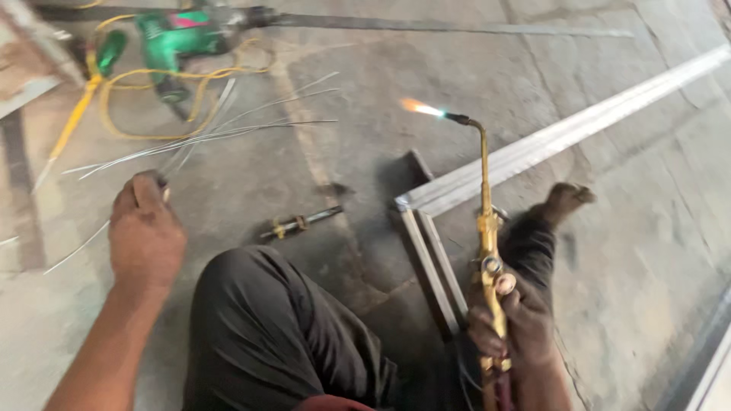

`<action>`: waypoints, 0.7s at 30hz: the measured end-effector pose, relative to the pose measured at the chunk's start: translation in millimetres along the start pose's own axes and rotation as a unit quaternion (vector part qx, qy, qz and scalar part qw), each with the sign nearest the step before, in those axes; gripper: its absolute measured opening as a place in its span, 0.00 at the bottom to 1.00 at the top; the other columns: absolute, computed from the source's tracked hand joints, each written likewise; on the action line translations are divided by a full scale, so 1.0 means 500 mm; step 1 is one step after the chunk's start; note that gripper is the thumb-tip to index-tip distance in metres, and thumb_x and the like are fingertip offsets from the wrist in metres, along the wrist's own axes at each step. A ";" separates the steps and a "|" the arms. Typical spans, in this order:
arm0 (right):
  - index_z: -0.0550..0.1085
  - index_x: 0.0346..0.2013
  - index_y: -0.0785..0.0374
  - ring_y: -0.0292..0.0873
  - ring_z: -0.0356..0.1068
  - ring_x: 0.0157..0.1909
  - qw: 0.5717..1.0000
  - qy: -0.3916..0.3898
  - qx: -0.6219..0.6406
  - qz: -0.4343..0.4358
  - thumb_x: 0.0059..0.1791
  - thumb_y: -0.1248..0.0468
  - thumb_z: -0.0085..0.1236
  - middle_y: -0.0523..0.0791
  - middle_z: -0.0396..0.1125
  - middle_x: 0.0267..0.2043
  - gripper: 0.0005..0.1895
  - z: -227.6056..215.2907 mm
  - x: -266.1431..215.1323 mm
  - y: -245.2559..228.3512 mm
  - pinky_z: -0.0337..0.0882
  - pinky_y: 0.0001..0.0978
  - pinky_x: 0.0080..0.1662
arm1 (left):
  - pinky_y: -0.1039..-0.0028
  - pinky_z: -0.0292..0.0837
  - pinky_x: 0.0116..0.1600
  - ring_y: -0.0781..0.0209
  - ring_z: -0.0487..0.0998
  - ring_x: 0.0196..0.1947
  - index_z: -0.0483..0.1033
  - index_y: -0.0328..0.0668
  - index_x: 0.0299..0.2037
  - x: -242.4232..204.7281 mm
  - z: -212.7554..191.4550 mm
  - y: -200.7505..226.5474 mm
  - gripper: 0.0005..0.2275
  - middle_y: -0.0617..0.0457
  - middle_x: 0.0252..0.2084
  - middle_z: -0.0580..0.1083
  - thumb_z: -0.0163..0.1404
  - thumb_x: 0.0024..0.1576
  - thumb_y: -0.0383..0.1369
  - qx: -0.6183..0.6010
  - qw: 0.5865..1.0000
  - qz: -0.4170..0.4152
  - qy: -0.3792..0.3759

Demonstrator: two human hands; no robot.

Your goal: The person uses a welding torch and filler rod to join metal frame corners, then hammers the joints to flatten them. The person repeats this process on multiple corners of the metal frame.

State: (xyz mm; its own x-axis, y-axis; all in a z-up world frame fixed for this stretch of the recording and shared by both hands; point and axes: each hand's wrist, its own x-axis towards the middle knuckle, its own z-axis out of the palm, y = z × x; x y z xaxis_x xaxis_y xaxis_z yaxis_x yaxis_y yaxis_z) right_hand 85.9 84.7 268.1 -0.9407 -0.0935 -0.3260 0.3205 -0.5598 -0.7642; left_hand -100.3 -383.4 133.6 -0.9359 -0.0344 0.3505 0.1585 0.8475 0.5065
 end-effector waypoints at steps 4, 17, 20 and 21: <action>0.62 0.62 0.67 0.38 0.58 0.16 0.992 -0.109 0.058 0.019 0.55 0.52 0.55 0.50 0.62 0.30 0.28 0.082 0.044 0.087 0.58 0.26 0.17 | 0.54 0.72 0.53 0.37 0.75 0.49 0.67 0.30 0.52 0.034 -0.059 0.094 0.05 0.37 0.48 0.72 0.46 0.70 0.22 -0.180 0.977 0.054 0.099; 0.59 0.73 0.59 0.43 0.76 0.50 0.721 0.161 -0.672 0.048 0.47 0.70 0.59 0.49 0.77 0.53 0.40 0.034 -0.004 0.133 0.72 0.32 0.50 | 0.75 0.81 0.50 0.63 0.83 0.45 0.68 0.40 0.61 0.257 0.339 0.350 0.09 0.52 0.48 0.74 0.43 0.73 0.23 -0.648 0.751 -0.090 0.086; 0.61 0.74 0.61 0.50 0.77 0.49 0.840 0.265 -0.460 0.111 0.47 0.70 0.58 0.54 0.72 0.60 0.39 0.029 0.010 0.214 0.77 0.37 0.46 | 0.75 0.78 0.40 0.62 0.84 0.39 0.68 0.38 0.57 0.240 0.453 0.319 0.08 0.52 0.44 0.77 0.43 0.70 0.22 -0.595 0.774 -0.215 0.031; 0.58 0.74 0.59 0.52 0.76 0.50 0.760 0.258 -0.575 0.159 0.46 0.67 0.60 0.53 0.72 0.58 0.41 0.031 0.019 0.229 0.76 0.38 0.45 | 0.76 0.79 0.39 0.64 0.85 0.38 0.67 0.39 0.57 0.251 0.482 0.322 0.09 0.53 0.42 0.78 0.41 0.70 0.22 -0.561 0.797 -0.221 0.017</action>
State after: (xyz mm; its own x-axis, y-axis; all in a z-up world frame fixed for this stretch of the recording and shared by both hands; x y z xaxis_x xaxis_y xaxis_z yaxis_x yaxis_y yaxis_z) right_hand 112.1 7.1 186.2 -0.7210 0.4287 -0.5444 0.6876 0.5399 -0.4856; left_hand -267.9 -123.9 69.3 -0.9725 -0.2284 -0.0456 0.0155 -0.2587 0.9658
